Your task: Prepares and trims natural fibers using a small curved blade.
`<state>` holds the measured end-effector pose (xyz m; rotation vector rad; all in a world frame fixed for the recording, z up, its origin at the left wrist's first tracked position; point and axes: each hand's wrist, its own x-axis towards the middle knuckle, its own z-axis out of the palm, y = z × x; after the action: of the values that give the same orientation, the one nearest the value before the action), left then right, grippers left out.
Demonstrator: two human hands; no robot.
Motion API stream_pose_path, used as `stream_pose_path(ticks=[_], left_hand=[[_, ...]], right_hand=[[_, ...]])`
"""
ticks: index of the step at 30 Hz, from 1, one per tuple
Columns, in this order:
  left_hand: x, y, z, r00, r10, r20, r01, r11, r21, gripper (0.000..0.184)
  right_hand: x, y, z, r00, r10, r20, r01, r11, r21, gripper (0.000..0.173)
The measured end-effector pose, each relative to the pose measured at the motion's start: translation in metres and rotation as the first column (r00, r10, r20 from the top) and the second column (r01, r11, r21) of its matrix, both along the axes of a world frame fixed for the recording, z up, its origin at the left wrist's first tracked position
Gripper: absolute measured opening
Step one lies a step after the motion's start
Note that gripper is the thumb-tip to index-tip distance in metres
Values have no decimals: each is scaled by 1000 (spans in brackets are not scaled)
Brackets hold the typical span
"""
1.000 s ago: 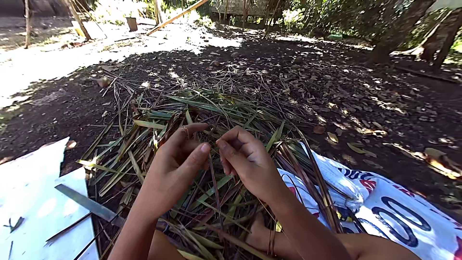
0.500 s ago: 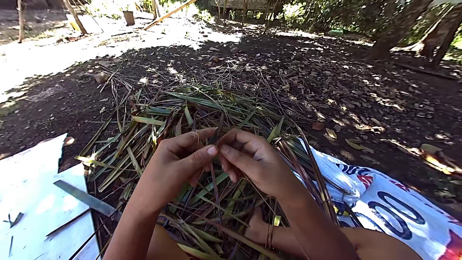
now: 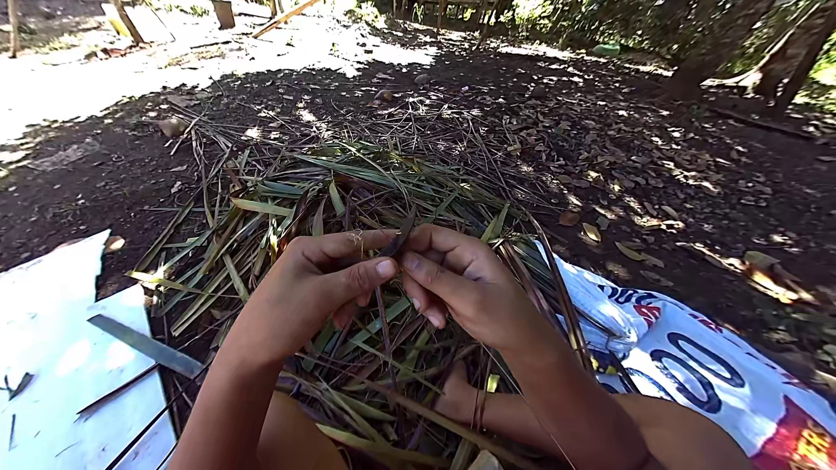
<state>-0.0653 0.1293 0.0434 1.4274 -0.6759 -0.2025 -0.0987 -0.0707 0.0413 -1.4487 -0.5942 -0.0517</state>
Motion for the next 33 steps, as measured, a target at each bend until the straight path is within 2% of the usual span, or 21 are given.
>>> stream_pose_path(ticks=[8, 18, 33], left_hand=[[-3, 1, 5, 999, 31, 8, -31, 1000, -4, 22], [0, 6, 9, 995, 98, -18, -99, 994, -55, 22], [4, 19, 13, 980, 198, -12, -199, 979, -50, 22]], right_hand=[[-8, 6, -1, 988, -125, 88, 129, 991, -39, 11], [-12, 5, -4, 980, -170, 100, 174, 984, -34, 11], [-14, 6, -8, 971, -199, 129, 206, 978, -41, 11]])
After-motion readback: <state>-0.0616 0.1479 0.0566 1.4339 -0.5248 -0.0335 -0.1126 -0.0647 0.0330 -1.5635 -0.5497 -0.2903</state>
